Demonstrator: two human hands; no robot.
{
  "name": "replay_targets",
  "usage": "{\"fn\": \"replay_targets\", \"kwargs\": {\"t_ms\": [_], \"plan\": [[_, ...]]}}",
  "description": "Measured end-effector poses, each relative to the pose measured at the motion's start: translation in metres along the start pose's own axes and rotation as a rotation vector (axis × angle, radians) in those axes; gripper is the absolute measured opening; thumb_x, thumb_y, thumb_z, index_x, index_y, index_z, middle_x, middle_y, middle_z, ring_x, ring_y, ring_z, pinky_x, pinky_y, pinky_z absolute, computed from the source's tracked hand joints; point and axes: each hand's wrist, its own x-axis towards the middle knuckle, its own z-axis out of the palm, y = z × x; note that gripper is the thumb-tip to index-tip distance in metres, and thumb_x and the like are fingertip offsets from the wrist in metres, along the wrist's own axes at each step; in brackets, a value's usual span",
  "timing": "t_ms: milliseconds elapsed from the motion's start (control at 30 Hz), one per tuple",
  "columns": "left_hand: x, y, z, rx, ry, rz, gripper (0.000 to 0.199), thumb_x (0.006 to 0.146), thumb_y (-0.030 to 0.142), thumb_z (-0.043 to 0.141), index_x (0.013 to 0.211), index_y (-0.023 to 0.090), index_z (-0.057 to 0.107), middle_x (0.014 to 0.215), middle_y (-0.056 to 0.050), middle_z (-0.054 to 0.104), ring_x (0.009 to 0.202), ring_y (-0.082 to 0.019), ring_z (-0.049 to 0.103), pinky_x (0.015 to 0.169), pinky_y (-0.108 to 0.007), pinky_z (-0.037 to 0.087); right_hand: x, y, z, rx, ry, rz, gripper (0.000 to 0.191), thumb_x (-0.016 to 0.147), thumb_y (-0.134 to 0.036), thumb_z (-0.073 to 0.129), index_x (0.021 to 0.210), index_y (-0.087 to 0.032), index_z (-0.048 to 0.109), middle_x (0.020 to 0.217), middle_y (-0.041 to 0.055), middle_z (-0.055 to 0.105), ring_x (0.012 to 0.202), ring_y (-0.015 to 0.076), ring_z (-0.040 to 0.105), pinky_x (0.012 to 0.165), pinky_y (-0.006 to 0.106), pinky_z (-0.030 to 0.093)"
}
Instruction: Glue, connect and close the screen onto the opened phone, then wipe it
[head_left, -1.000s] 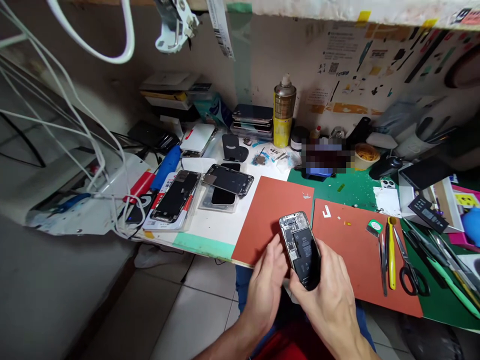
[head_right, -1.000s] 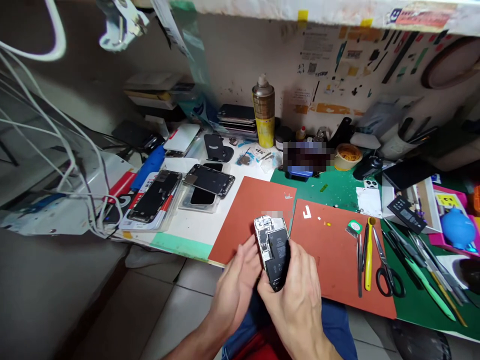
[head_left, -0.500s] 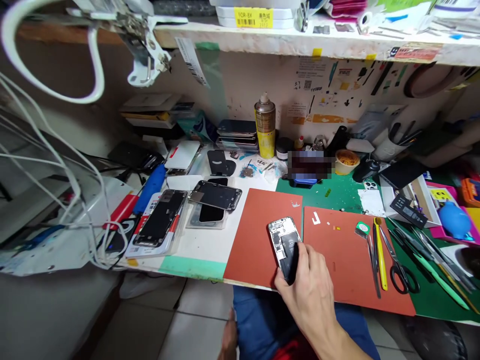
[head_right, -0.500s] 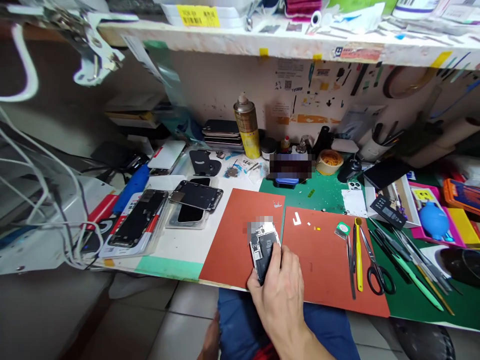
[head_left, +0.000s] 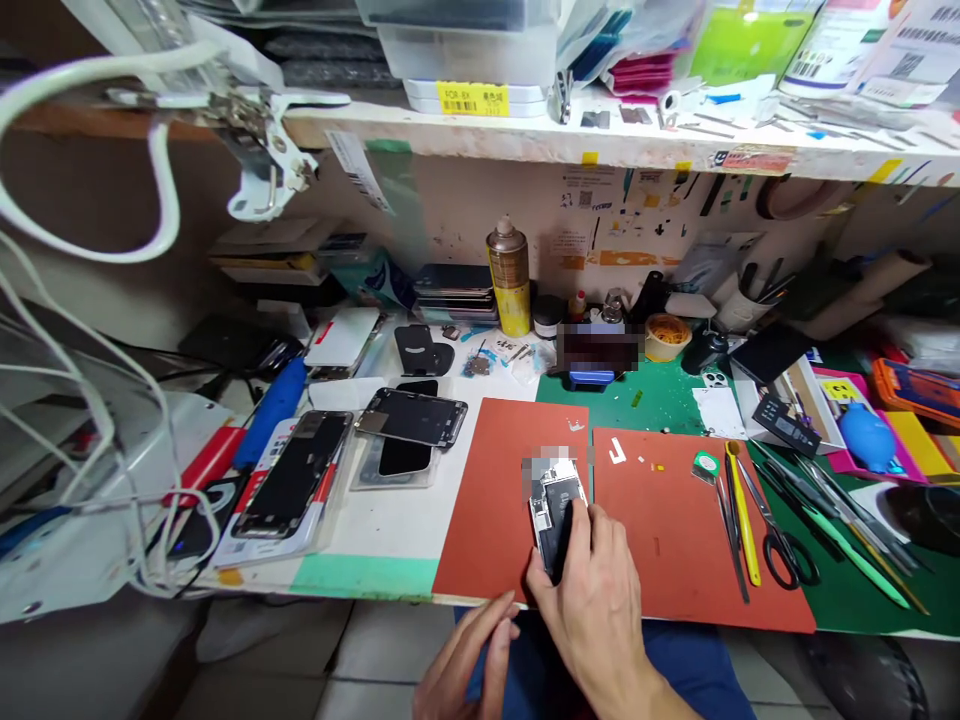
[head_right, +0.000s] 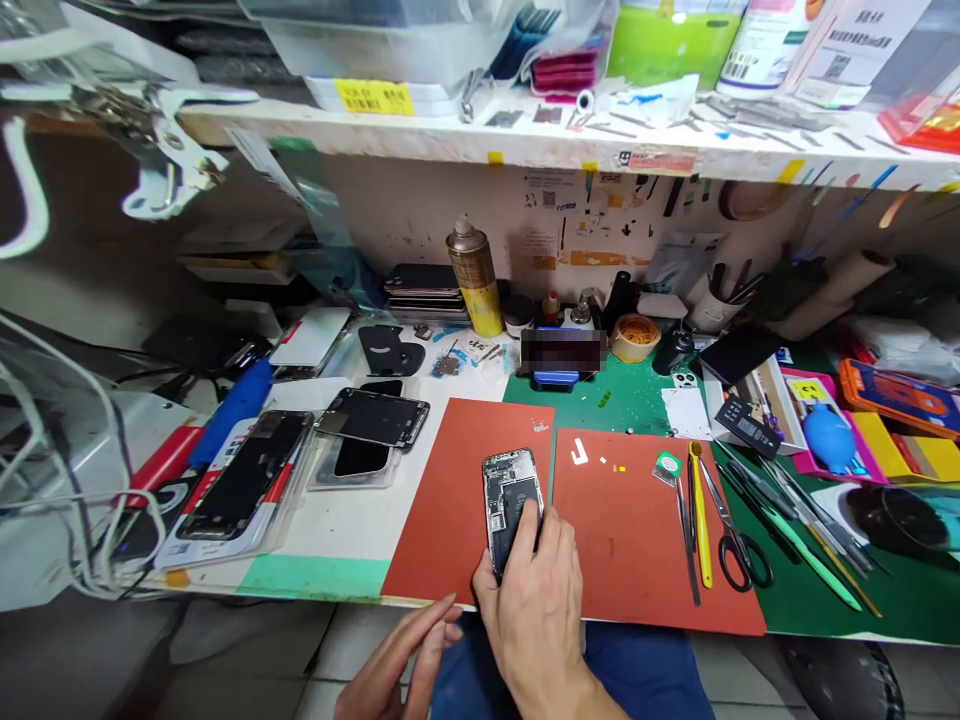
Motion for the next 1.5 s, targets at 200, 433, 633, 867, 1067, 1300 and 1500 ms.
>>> {"fn": "replay_targets", "kwargs": {"t_ms": [200,433,633,867,1067,1300,1500], "plan": [[0.046,0.017,0.009,0.294,-0.018,0.262,0.038,0.109,0.024,0.053,0.146,0.019,0.062,0.133,-0.012,0.079,0.119,-0.026,0.076,0.100,-0.039,0.064,0.001,-0.009,0.004,-0.015,-0.020,0.031,0.059,0.099,-0.041,0.061,0.148,-0.008,0.051,0.120,0.0237,0.068,0.100,0.0367,0.064,0.079,0.050,0.063],[0.041,0.044,0.037,0.360,-0.052,0.084,0.058,0.111,0.034,0.050,0.165,0.018,0.038,0.147,-0.018,0.068,0.130,-0.033,0.066,0.101,-0.052,0.060,0.001,0.019,-0.008,0.194,0.082,-0.048,0.037,0.110,-0.038,0.052,0.137,-0.013,0.060,0.116,0.0187,0.074,0.098,0.0307,0.071,0.080,0.044,0.062],[0.044,0.071,0.074,0.583,-0.004,0.071,0.086,0.102,0.042,0.066,0.171,0.011,0.025,0.153,-0.027,0.056,0.130,-0.044,0.057,0.104,-0.064,0.052,-0.015,0.066,-0.024,0.293,0.144,-0.120,0.022,0.113,-0.023,0.047,0.100,-0.020,0.064,0.074,0.0011,0.066,0.060,0.0157,0.065,0.059,0.029,0.053],[0.045,0.074,0.081,0.576,0.009,0.112,0.084,0.097,0.020,0.065,0.170,0.007,0.024,0.151,-0.029,0.051,0.129,-0.044,0.053,0.104,-0.065,0.053,-0.024,0.086,-0.030,0.368,0.169,-0.137,0.022,0.109,-0.015,0.048,0.119,-0.018,0.068,0.102,0.0080,0.077,0.089,0.0173,0.078,0.079,0.027,0.063],[0.055,0.048,0.036,0.341,-0.212,0.191,0.087,0.085,0.005,0.060,0.167,0.019,0.034,0.153,-0.020,0.054,0.138,-0.038,0.053,0.112,-0.061,0.055,-0.016,0.100,-0.037,0.469,0.165,-0.158,0.034,0.105,-0.006,0.050,0.132,-0.018,0.067,0.109,0.0081,0.078,0.091,0.0148,0.080,0.084,0.023,0.065],[0.099,0.021,-0.003,0.228,-0.543,0.361,0.098,0.076,-0.004,0.059,0.165,0.031,0.040,0.164,-0.010,0.055,0.149,-0.032,0.052,0.116,-0.050,0.059,-0.016,0.110,-0.035,0.487,0.153,-0.123,0.027,0.106,-0.013,0.054,0.128,-0.019,0.070,0.102,0.0078,0.082,0.085,0.0178,0.082,0.075,0.024,0.067],[0.126,0.012,-0.010,0.244,-0.600,0.485,0.095,0.082,-0.003,0.056,0.166,0.038,0.042,0.166,-0.003,0.057,0.152,-0.028,0.054,0.111,-0.040,0.062,0.017,0.124,-0.061,0.429,0.142,-0.219,0.032,0.106,-0.015,0.052,0.132,-0.020,0.070,0.109,0.0099,0.082,0.091,0.0203,0.082,0.077,0.030,0.068]]}}
